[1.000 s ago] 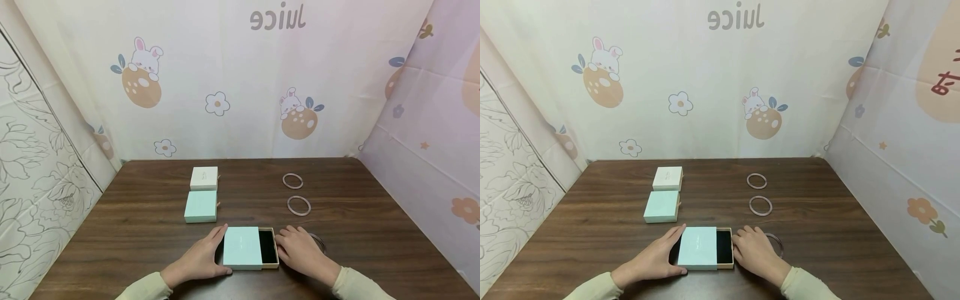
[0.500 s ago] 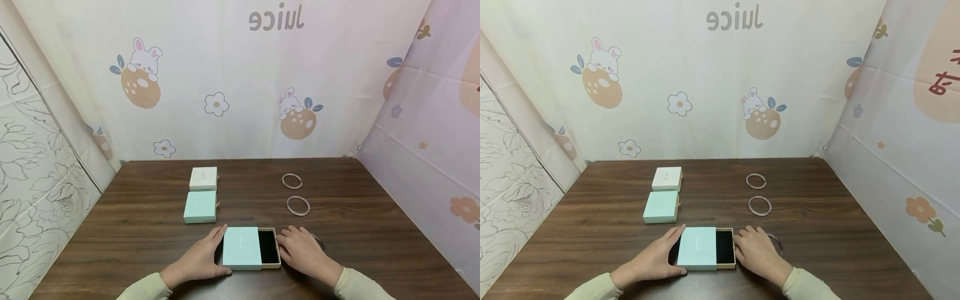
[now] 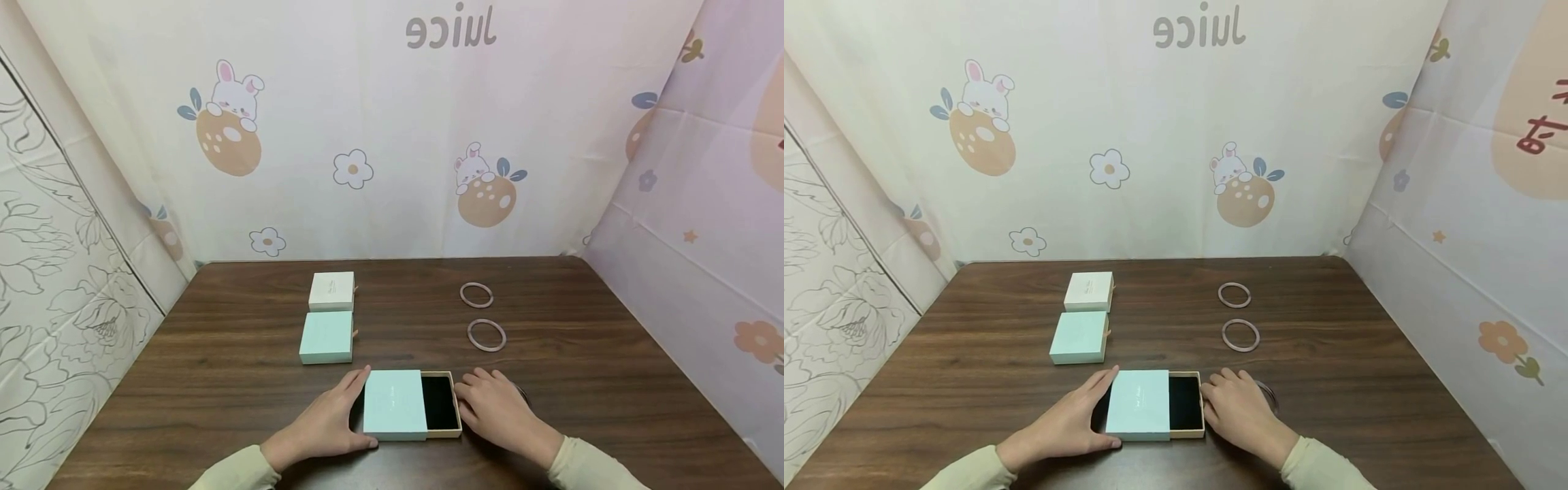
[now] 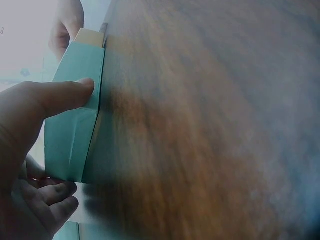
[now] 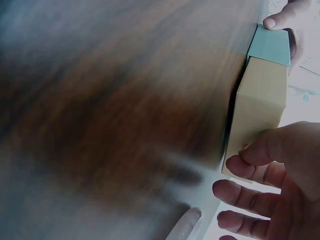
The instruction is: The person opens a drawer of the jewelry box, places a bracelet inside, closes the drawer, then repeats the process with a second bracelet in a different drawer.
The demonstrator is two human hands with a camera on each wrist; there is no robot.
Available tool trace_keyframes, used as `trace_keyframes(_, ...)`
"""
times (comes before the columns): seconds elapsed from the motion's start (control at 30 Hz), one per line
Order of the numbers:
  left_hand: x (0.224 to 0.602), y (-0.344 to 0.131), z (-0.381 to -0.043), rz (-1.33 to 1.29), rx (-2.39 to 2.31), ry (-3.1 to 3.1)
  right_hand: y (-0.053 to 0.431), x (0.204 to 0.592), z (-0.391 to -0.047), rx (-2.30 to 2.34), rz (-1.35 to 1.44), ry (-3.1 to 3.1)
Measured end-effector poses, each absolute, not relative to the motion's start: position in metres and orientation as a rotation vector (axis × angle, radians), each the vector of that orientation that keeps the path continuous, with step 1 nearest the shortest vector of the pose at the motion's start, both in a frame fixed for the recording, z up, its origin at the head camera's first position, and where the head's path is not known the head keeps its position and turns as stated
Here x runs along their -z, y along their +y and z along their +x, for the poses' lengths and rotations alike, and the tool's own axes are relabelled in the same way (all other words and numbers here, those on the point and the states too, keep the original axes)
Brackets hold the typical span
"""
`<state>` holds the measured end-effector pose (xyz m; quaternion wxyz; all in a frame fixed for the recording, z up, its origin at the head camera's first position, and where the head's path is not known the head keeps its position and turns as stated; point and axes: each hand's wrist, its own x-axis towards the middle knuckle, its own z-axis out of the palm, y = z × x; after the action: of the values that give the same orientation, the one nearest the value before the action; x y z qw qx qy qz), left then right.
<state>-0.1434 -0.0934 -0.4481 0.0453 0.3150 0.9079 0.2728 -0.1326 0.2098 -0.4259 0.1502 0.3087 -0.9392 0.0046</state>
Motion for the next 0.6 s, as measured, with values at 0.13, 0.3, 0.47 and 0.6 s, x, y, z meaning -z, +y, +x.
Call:
trace_keyframes(0.13,0.4479,-0.0940,-0.1435,0.985,-0.837,2.784,0.2115,0.4267,-0.1328,-0.026,0.883,-2.694)
trace_keyframes(0.3,0.4476,-0.0939,-0.1440,0.984,-0.834,2.788,0.2135,0.4280,-0.1332,-0.031,0.877,-2.691)
trace_keyframes(0.47,0.4483,-0.0933,-0.1439,0.950,-0.821,2.775,0.2154,0.4270,-0.1322,-0.012,0.882,-2.669)
trace_keyframes(0.6,0.4493,-0.0928,-0.1440,0.953,-0.821,2.773,0.2169,0.4269,-0.1312,-0.013,0.875,-2.677)
